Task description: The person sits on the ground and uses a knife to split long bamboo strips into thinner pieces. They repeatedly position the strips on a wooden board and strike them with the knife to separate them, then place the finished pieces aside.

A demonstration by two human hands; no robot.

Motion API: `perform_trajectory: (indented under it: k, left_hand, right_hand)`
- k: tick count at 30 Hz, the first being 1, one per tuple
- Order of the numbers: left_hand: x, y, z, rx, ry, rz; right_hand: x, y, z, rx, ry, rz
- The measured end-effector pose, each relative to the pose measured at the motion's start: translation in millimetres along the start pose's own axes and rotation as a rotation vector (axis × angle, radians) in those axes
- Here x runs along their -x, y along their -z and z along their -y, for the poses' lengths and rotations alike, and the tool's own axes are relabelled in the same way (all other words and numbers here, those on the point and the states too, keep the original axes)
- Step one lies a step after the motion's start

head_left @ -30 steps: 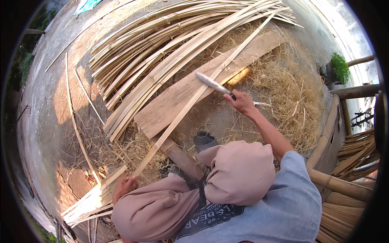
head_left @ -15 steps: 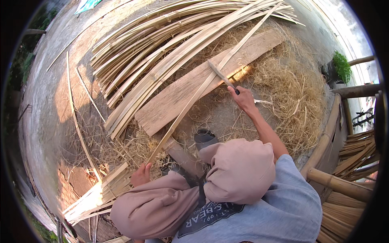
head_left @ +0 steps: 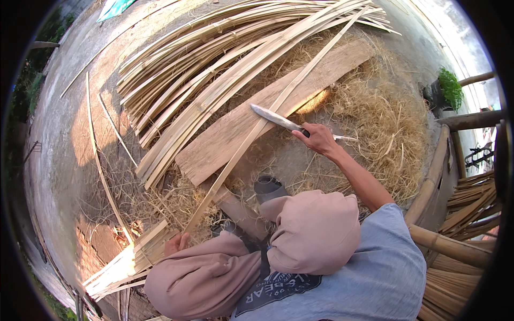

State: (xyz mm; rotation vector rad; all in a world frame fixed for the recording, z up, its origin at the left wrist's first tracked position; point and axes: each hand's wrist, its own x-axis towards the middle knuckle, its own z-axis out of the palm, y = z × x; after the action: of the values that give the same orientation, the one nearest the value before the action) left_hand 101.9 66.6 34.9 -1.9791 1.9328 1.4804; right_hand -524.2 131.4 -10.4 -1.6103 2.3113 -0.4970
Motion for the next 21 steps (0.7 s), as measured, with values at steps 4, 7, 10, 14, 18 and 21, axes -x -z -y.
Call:
perform_trajectory:
  k: [4, 7, 10, 14, 18, 21]
  left_hand:
    - [-12, 12, -9, 0.149, 0.047, 0.148]
    - [-42, -8, -52, -0.107, -0.053, 0.106]
    - [-90, -48, -148, 0.147, -0.141, 0.251]
    - [-111, -38, -153, 0.056, -0.129, 0.497]
    - [-104, -34, -117, 0.032, -0.031, 0.482]
    - [-98, -74, -129, -0.14, -0.294, 0.13]
  right_hand:
    - [-22, 10, -119, -0.138, -0.704, -0.37]
    - [-21, 17, -93, -0.224, -0.612, -0.326]
    - [-21, 5, -10, -0.056, -0.336, -0.18]
    - [-21, 4, -26, -0.066, -0.448, -0.231]
    - [-21, 12, -45, -0.138, -0.511, -0.274]
    - [-5, -23, 40, -0.305, -0.363, -0.122]
